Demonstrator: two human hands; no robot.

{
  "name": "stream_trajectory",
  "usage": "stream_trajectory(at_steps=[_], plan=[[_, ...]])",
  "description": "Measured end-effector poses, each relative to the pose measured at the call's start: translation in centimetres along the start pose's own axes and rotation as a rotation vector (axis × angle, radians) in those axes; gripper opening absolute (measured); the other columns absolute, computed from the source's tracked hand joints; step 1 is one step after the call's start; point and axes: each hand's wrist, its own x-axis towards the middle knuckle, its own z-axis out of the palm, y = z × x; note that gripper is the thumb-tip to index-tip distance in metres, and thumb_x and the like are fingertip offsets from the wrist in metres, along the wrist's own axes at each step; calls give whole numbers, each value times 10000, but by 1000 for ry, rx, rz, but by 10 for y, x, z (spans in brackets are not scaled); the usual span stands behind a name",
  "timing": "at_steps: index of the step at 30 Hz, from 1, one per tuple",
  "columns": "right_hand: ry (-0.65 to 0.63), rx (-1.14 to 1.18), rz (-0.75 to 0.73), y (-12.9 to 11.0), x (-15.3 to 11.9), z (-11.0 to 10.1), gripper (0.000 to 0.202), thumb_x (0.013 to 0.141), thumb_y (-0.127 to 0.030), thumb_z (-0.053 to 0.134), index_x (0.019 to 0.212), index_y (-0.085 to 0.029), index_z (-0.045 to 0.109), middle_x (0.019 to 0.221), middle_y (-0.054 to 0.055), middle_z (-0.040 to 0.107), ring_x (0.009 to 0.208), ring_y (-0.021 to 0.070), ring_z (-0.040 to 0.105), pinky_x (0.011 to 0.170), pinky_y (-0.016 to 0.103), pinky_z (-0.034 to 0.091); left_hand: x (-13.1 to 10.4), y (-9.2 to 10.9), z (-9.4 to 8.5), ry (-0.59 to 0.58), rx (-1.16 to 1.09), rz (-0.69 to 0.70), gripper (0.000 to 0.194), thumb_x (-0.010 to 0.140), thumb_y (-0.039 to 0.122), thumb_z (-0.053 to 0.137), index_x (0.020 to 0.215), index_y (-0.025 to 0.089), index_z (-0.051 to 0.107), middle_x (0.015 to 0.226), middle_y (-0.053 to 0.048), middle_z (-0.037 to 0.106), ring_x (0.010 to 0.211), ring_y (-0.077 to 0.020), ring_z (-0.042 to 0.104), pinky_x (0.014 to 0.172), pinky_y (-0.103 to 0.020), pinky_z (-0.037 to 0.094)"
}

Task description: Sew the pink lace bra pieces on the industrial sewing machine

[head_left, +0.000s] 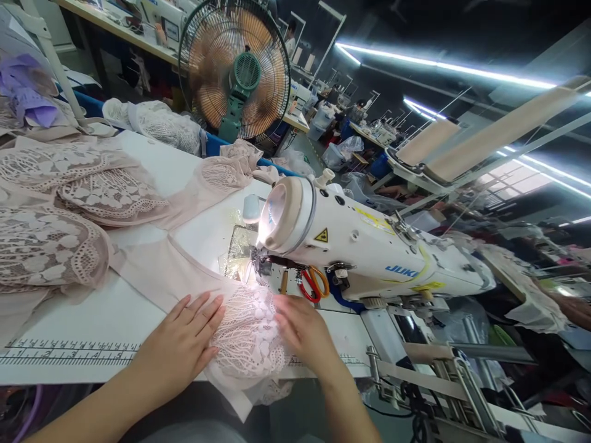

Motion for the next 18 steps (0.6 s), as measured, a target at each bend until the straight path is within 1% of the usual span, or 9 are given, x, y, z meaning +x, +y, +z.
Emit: stream_trajectory(at_steps=[1, 2, 4, 6, 8, 10, 12, 15, 18], plan=[[66, -32, 55, 13, -6, -3, 303, 970, -254, 430, 1108, -166, 685, 1102, 126, 724, 1016, 245, 678, 864, 387, 568, -1, -1, 0, 3, -5, 10, 504, 1028, 464, 295, 1270, 211, 658, 1365, -31, 629, 1290, -225, 516, 1164, -370, 192], [100, -72, 138, 27, -12, -6, 321, 971, -275, 421, 1093, -164, 696, 1098, 137, 725, 1024, 251, 683, 870, 389, 570, -2, -2, 0, 7, -11, 25, 503, 1030, 456, 291, 1266, 208, 659, 1374, -36, 621, 1304, -232, 505, 1172, -382, 187], [108, -131, 272, 55, -23, -9, 353, 959, -289, 401, 1069, -161, 712, 1061, 146, 733, 978, 259, 700, 839, 402, 584, -3, -8, -2, 21, -19, 74, 495, 1035, 429, 281, 1249, 206, 667, 1386, -39, 611, 1316, -245, 497, 1177, -405, 195], [96, -158, 341, 76, -30, -9, 373, 940, -277, 391, 1063, -158, 722, 1081, 156, 728, 996, 275, 697, 868, 433, 575, -3, -19, -7, 11, -6, 154, 452, 1029, 384, 317, 1245, 195, 667, 1382, -53, 613, 1290, -245, 525, 1153, -405, 261], [64, -175, 383, 89, -34, -8, 376, 913, -259, 409, 1069, -147, 732, 1161, 169, 704, 1079, 297, 668, 940, 465, 542, -1, -36, -15, -1, 31, 220, 434, 1015, 338, 352, 1231, 145, 675, 1329, -98, 647, 1212, -252, 591, 1084, -400, 371], [17, -189, 417, 95, -34, -8, 372, 887, -240, 443, 1089, -129, 735, 1246, 182, 664, 1161, 321, 624, 996, 485, 504, 2, -55, -23, -15, 72, 231, 469, 1013, 331, 339, 1160, 84, 709, 1244, -151, 689, 1115, -273, 648, 983, -403, 473], [-31, -197, 442, 96, -32, -9, 366, 872, -217, 476, 1116, -117, 729, 1285, 190, 639, 1191, 334, 600, 1019, 485, 481, 4, -71, -32, -43, 88, 203, 536, 1021, 376, 307, 1076, 71, 744, 1175, -164, 718, 1037, -282, 681, 887, -403, 540], [-88, -196, 458, 97, -25, -13, 322, 863, -196, 529, 1106, -126, 729, 1242, 177, 660, 1162, 316, 608, 1019, 445, 470, 1, -84, -43, -141, 48, 181, 510, 1014, 407, 332, 1019, 146, 770, 1148, -103, 738, 969, -252, 702, 806, -375, 585], [-116, -206, 467, 96, -12, -16, 237, 878, -192, 550, 1019, -143, 734, 1139, 155, 687, 1114, 295, 613, 985, 412, 471, -7, -86, -47, -192, 10, 168, 436, 998, 390, 378, 996, 213, 777, 1167, -63, 733, 959, -245, 700, 799, -385, 586]])
